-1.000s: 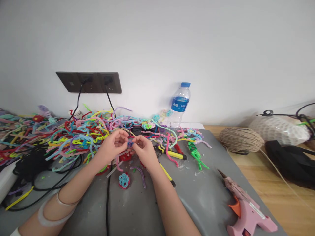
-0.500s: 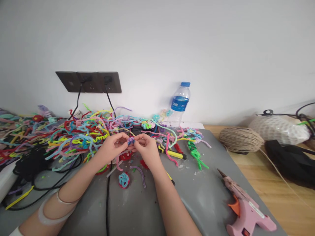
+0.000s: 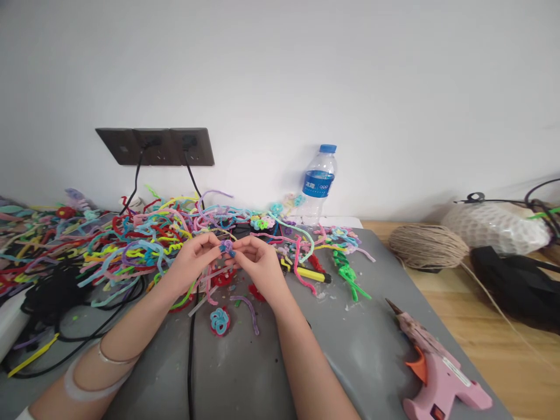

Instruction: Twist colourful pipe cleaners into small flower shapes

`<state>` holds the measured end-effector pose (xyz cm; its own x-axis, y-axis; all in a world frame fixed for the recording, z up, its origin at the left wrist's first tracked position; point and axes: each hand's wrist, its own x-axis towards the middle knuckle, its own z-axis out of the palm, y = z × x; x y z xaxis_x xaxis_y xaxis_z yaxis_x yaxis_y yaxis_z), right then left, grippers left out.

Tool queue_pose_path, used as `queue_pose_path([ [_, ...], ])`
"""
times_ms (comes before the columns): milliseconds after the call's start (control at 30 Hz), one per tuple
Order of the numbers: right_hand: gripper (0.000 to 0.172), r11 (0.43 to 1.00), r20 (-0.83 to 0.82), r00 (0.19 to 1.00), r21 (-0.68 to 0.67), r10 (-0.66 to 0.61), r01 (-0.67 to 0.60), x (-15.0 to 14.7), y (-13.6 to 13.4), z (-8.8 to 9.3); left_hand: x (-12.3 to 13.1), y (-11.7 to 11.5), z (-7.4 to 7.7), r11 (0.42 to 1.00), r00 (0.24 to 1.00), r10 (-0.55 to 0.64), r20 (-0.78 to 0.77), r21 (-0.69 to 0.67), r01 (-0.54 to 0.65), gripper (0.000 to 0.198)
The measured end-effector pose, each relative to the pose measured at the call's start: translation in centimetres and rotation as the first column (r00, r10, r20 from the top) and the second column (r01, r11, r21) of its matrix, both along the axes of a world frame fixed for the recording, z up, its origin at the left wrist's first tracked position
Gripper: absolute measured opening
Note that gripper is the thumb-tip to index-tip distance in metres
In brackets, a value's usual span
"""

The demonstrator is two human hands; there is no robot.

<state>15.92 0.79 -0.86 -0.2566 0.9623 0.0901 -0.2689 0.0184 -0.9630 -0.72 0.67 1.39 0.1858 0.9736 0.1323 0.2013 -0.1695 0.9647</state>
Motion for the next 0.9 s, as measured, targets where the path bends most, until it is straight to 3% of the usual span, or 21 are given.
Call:
queue_pose_path([
  [100,0.031,0.998,0.022,0.999,0.032,-0.048,0.047,-0.1,0.0,0.1,0.1,-0.1,0.3,0.997,0.999,-0.027,-0.034,0.076,0.03,0.015],
  [300,0.029,0.999,0.086,0.996,0.026,-0.037,0.035,0.0,-0.1,0.1,0.1,-0.1,0.3,0.992,0.993,-0.088,-0.079,0.084,0.094,0.008],
  [433,0.029,0.999,0.024,1.0,-0.043,0.005,-0.004,-0.2,-0.3,0.0,0.4,-0.3,0.1,0.994,0.996,-0.046,-0.082,0.092,0.054,0.014],
  [533,0.028,0.999,-0.014,1.0,-0.052,0.01,-0.01,-0.2,-0.4,0.1,0.9,-0.5,-0.3,0.999,1.0,-0.005,0.001,0.033,0.005,0.021],
  [700,0.02,0.99,0.059,0.997,0.136,-0.04,0.032,-0.1,-0.5,0.4,1.3,-0.5,-0.8,0.988,0.985,0.052,0.164,-0.153,-0.027,0.033],
  [900,0.005,0.956,0.163,0.985,0.294,-0.046,-0.004,0.3,-0.7,0.6,1.1,-0.4,-0.3,0.975,0.976,0.07,0.205,-0.223,-0.023,0.034],
])
